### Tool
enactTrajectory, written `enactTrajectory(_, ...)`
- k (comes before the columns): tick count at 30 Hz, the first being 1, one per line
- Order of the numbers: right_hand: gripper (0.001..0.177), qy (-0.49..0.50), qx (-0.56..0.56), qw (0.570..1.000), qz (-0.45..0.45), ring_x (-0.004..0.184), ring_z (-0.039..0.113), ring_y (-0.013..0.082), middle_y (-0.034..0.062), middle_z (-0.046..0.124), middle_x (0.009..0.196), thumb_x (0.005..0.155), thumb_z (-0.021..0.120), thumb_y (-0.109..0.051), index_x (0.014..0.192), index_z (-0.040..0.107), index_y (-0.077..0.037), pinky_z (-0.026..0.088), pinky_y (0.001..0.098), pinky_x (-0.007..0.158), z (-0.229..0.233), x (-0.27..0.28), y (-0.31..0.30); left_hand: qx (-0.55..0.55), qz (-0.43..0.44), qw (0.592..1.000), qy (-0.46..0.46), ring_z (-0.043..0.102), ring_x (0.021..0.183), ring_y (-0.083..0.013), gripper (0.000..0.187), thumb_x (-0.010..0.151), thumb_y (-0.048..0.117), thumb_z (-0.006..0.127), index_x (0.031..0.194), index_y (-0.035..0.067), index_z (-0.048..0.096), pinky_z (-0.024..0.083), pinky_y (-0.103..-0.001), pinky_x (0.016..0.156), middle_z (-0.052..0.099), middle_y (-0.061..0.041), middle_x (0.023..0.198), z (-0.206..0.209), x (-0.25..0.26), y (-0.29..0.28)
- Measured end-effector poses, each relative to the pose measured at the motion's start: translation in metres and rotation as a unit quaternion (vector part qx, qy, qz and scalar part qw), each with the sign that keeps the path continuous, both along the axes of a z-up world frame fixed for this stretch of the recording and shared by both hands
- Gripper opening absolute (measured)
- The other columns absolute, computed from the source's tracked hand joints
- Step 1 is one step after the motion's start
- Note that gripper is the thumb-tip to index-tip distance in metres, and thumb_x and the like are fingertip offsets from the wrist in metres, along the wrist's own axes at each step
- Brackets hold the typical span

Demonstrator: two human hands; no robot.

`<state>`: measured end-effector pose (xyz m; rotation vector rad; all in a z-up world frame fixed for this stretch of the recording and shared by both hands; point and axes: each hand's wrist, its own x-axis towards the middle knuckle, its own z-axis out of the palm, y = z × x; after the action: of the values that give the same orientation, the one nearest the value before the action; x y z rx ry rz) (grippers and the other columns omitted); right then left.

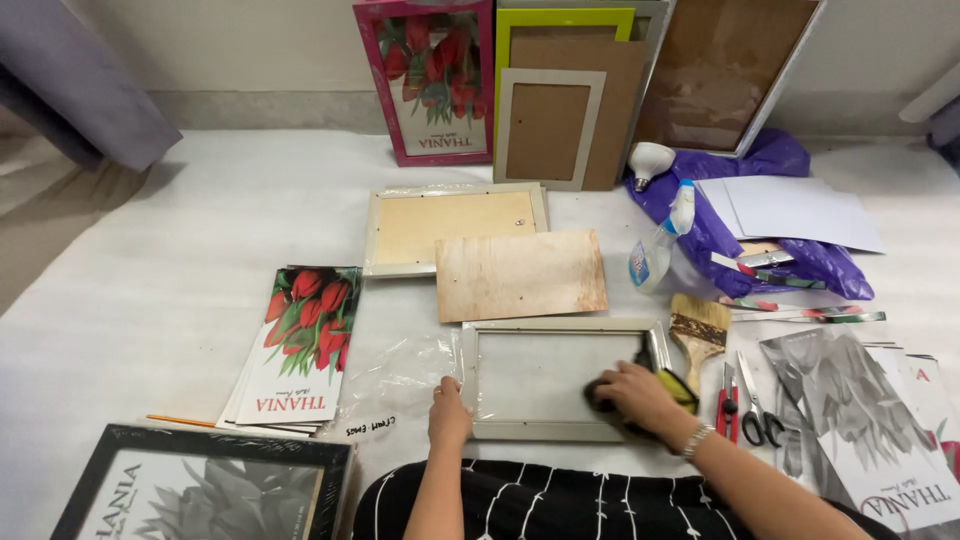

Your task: Cleaning the glass of a picture frame and assembling it with a print and a wooden backing board.

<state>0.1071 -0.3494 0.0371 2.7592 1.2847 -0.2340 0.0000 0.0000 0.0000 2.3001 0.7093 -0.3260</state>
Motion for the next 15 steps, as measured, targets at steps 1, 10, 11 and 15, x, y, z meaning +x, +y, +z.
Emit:
enactTrajectory(1, 0.024, 0.002, 0.001, 1.0, 0.001, 0.093, 0.06, 0.0176, -0.0059, 0.069, 0.115, 0.08, 0.074, -0.016, 0.103, 0.074, -0.025, 0.051, 0.0344, 0.094, 0.005, -0.004, 0.026, 0.001, 0.001, 1.0, 0.002, 0.068, 0.104, -0.0288, 0.05, 0.089, 0.001, 0.067, 0.126, 0.017, 0.039, 0.056, -0.047, 0.09, 0.056, -0.006, 0.126, 0.0, -0.001, -0.001)
enactTrajectory(10, 0.015, -0.017, 0.15, 0.982, 0.109, 0.092, 0.057, 0.0216, -0.0019, 0.069, 0.102, 0.088, 0.062, -0.017, 0.089, 0.076, -0.019, 0.048, 0.0372, 0.089, 0.018, -0.033, 0.199, 0.011, 0.013, 0.999, -0.038, 0.067, 0.099, -0.0338, 0.045, 0.086, -0.001, 0.064, 0.123, 0.017, 0.043, 0.054, -0.048, 0.086, 0.058, -0.01, 0.122, -0.001, -0.006, 0.001)
enactTrajectory(11, 0.015, -0.028, 0.141, 0.982, 0.124, 0.091, 0.058, 0.0223, -0.0027, 0.068, 0.103, 0.087, 0.063, -0.017, 0.092, 0.076, -0.02, 0.048, 0.0366, 0.086, 0.022, -0.033, 0.197, 0.008, 0.013, 0.999, -0.039, 0.066, 0.101, -0.0335, 0.045, 0.087, 0.001, 0.064, 0.125, 0.017, 0.043, 0.053, -0.048, 0.087, 0.058, -0.009, 0.124, -0.001, -0.007, 0.0)
enactTrajectory(15, 0.009, -0.023, 0.134, 0.98, 0.146, 0.086, 0.057, 0.0245, -0.0015, 0.064, 0.097, 0.086, 0.06, -0.018, 0.085, 0.069, -0.02, 0.049, 0.0392, 0.085, 0.022, -0.021, 0.159, 0.01, 0.01, 0.999, -0.035, 0.066, 0.1, -0.0343, 0.048, 0.086, -0.001, 0.064, 0.124, 0.019, 0.042, 0.054, -0.05, 0.086, 0.056, -0.009, 0.125, -0.014, -0.008, 0.0)
